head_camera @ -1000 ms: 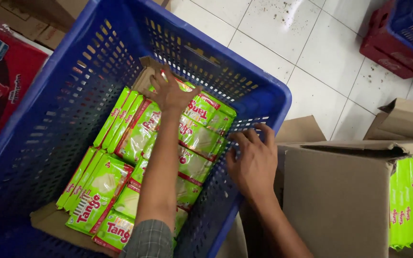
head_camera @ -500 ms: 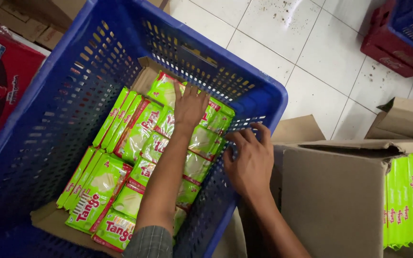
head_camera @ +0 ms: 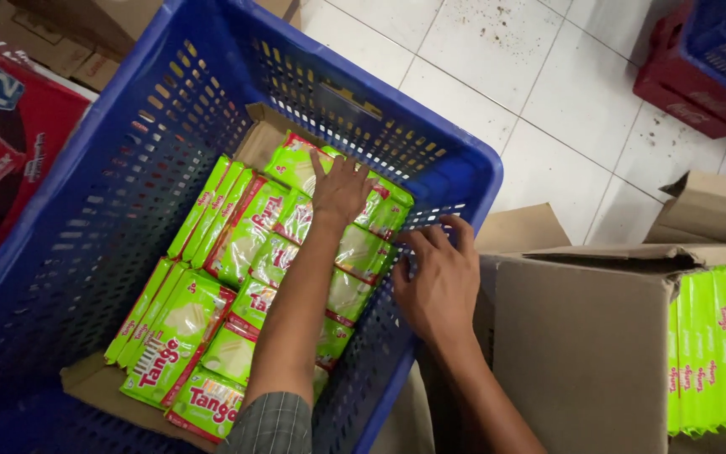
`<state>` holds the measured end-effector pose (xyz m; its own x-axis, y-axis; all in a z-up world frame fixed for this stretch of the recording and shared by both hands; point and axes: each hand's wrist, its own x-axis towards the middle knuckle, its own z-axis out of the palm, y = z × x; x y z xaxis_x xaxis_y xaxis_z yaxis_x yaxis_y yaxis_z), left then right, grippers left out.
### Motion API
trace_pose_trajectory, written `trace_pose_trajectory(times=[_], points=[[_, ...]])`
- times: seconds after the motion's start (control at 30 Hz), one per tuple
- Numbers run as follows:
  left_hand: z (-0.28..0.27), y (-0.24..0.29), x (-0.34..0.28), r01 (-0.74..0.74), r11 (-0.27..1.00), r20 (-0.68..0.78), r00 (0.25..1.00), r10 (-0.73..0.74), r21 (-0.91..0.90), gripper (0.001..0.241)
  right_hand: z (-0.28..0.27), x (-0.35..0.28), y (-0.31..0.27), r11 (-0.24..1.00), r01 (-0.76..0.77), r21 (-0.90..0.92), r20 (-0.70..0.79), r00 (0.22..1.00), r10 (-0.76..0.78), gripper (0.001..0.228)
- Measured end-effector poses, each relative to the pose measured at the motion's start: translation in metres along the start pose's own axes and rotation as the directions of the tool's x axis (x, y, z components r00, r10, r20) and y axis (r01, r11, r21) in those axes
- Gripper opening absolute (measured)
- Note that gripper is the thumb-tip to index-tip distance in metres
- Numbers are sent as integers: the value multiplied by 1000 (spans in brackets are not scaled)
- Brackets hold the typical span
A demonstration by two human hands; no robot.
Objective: Organizing and transferring snack packs from a cardboard box into a plastic crate.
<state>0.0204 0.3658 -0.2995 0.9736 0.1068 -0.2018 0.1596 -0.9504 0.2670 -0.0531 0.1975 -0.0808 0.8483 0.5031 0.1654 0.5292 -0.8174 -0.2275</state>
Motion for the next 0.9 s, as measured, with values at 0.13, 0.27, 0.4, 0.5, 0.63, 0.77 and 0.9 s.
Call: trace_pose_trajectory(times=[0.13, 0.27, 0.4, 0.5, 0.63, 0.77, 0.9], points=[[-22, -10, -21, -73, 975, -127, 991, 47, -209, 54, 0, 0, 1, 1000, 5, -16, 18, 1000, -5, 21], [-68, -16, -45, 315, 897, -99, 928, -360, -309, 88, 2, -1, 3, 999, 37, -5, -11, 999, -37, 19], [-94, -22, -49, 457, 766, -11, 856, -517, -451, 131, 2, 0, 3, 1000, 30, 9, 7, 1000, -30, 20], [-87, -24, -37, 493, 779, 33, 852, -523, -386, 124, 2, 0, 4, 1000, 23, 14, 19, 1000, -23, 20], [-63, -20, -31, 490, 797, 23, 856, -516, -353, 128, -1, 1, 2, 999, 30, 29, 3, 1000, -30, 20], [-64, 6, -39, 479, 813, 48, 869, -493, -331, 129, -2, 0, 2, 999, 36, 30, -13, 999, -35, 21], [-59, 25, -44, 457, 843, 66, 886, -458, -284, 122, -1, -1, 2, 1000, 12, 1, -17, 1000, -12, 24]])
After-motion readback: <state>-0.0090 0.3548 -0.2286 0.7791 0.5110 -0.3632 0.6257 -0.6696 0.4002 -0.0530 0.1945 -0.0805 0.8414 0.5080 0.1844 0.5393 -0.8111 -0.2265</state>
